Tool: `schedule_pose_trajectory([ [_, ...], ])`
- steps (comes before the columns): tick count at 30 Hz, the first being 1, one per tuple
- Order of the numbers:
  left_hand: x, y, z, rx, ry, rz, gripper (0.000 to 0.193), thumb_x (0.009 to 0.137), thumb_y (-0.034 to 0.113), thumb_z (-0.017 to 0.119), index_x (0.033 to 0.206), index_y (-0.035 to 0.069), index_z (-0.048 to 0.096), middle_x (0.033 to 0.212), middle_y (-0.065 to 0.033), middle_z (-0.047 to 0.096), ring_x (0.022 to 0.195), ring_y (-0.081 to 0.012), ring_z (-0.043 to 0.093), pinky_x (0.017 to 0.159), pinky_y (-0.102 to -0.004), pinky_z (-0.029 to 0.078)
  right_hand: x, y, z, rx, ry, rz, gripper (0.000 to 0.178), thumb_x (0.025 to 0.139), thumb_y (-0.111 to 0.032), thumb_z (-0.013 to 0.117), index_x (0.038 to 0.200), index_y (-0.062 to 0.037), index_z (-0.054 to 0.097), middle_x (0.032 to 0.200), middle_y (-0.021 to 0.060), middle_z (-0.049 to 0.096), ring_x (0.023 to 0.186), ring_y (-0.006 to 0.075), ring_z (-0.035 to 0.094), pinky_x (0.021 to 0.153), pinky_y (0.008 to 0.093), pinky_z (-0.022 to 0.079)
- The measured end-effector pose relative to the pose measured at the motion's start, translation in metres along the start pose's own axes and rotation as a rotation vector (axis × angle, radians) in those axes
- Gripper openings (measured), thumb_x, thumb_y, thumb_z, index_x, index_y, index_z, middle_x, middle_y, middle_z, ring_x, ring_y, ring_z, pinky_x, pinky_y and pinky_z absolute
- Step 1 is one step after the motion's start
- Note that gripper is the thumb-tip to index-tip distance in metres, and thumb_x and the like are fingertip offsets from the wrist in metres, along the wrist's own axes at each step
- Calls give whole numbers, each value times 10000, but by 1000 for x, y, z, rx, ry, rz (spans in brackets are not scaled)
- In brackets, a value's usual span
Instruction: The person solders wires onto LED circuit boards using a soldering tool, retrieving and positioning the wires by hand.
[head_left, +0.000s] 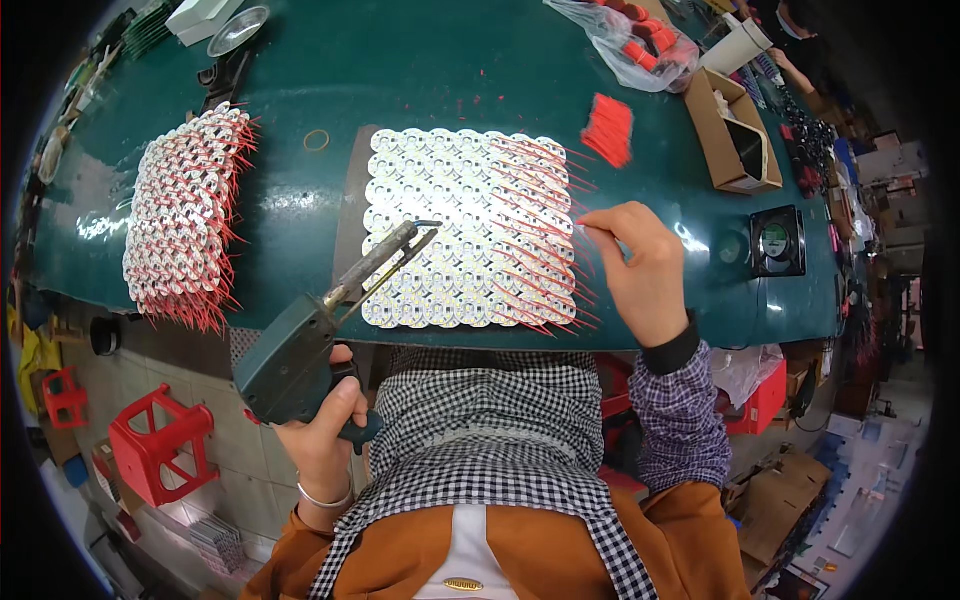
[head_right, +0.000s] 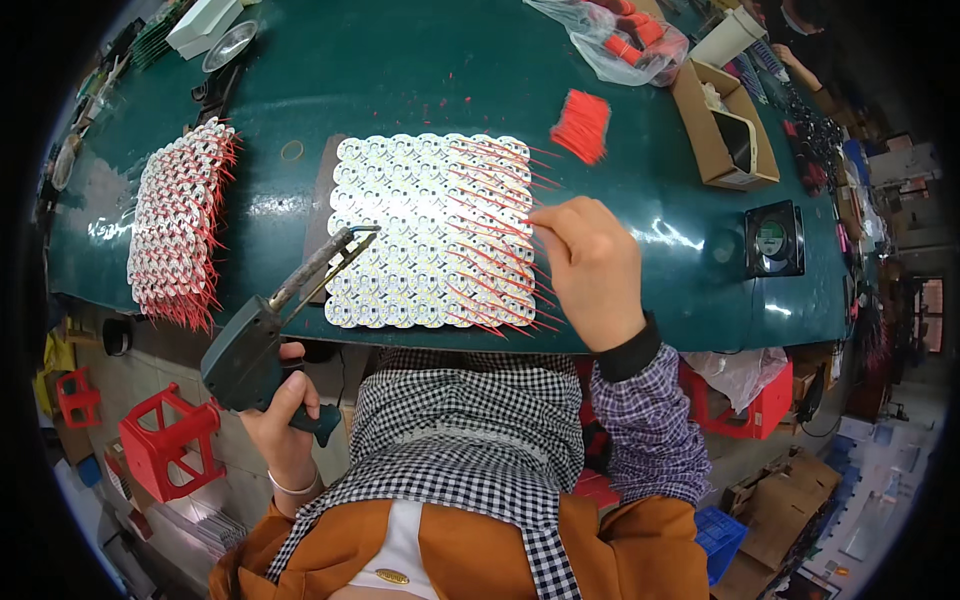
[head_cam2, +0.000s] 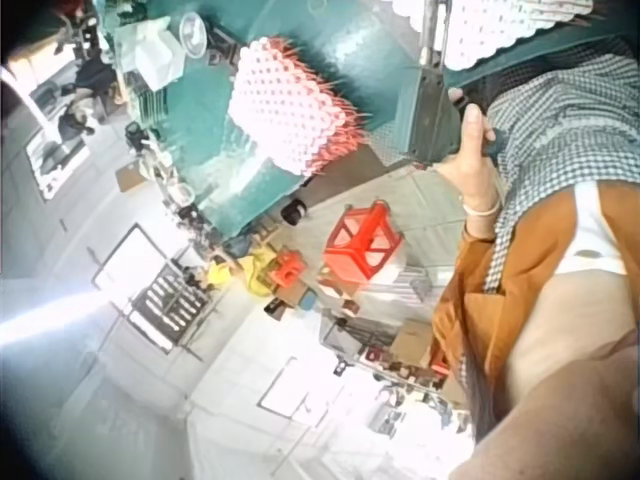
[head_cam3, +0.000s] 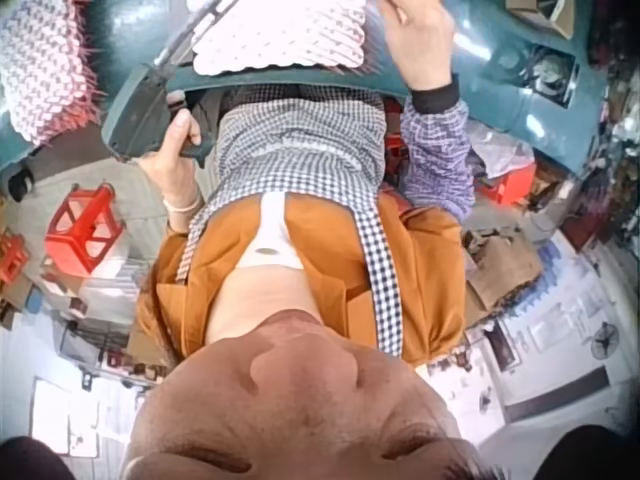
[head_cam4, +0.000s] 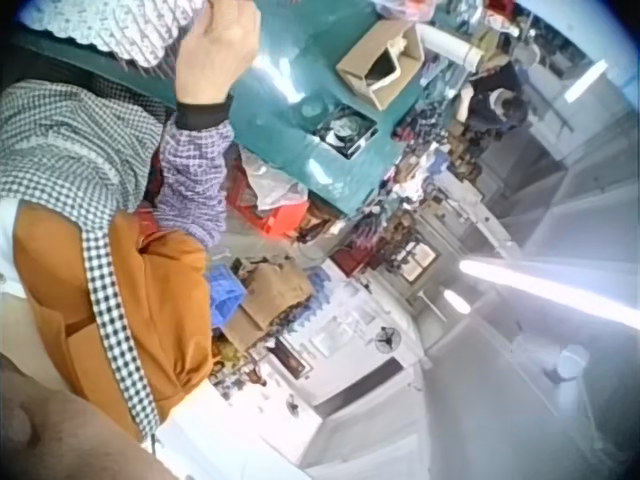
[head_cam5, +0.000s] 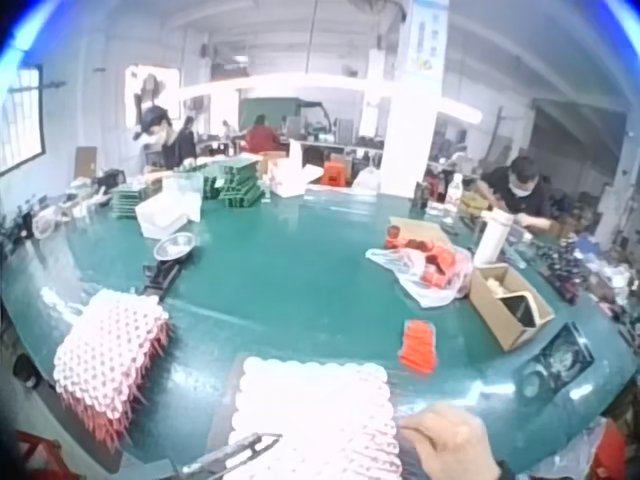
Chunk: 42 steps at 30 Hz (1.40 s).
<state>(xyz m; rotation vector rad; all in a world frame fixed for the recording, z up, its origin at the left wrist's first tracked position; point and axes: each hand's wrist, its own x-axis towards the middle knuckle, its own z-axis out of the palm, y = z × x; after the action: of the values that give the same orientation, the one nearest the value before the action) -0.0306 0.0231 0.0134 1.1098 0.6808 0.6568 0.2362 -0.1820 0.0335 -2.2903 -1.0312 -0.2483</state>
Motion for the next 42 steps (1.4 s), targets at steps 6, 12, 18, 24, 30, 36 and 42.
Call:
schedule_pose_trajectory([
  [6,-1,0,1,32,-16,-8,487,843,-90,672,1313,-46,549,1129,-187,690,618,-154,603,495,-257,489,-17,-3,21,20,13,9,93,837,-25,735,927,-40,717,865,112,672,833,320,659,723,411,527],
  [12,1,1,7,47,-28,-49,413,848,-60,717,1245,-57,604,1124,-161,697,657,-151,637,523,-265,508,-27,-9,39,-59,45,24,96,822,-37,746,909,-70,724,858,78,668,822,283,655,714,390,521],
  [18,3,0,11,96,-12,-53,461,844,-76,694,1288,-51,574,1117,-174,698,633,-145,614,511,-260,493,-28,-12,41,-109,26,14,105,821,-11,750,920,-41,730,880,108,690,825,301,673,710,387,537],
  [24,5,-1,10,90,-26,-47,454,842,-83,692,1281,-49,579,1105,-170,701,626,-142,613,512,-257,495,-28,-10,45,-95,55,-35,135,797,9,721,917,-55,709,851,71,657,810,267,646,708,389,523],
  [30,0,4,2,89,-8,-50,385,837,-61,738,1207,-56,635,1108,-149,710,648,-141,641,537,-252,514,-20,-24,20,-13,95,-25,142,805,40,731,928,-27,711,877,103,671,819,294,661,692,395,530],
  [36,-18,-9,-25,377,-87,11,458,837,-83,713,1281,-47,607,1124,-149,701,680,-127,621,567,-255,509,-26,-63,24,165,-7,-120,207,775,86,724,949,-26,718,862,98,651,786,286,651,670,386,523],
  [42,-30,4,-26,605,-109,-5,202,816,59,826,996,-3,758,869,-93,758,728,-186,713,642,-307,550,-42,-68,47,193,-92,-133,231,750,70,737,956,-33,723,855,78,646,769,261,641,660,376,518],
])
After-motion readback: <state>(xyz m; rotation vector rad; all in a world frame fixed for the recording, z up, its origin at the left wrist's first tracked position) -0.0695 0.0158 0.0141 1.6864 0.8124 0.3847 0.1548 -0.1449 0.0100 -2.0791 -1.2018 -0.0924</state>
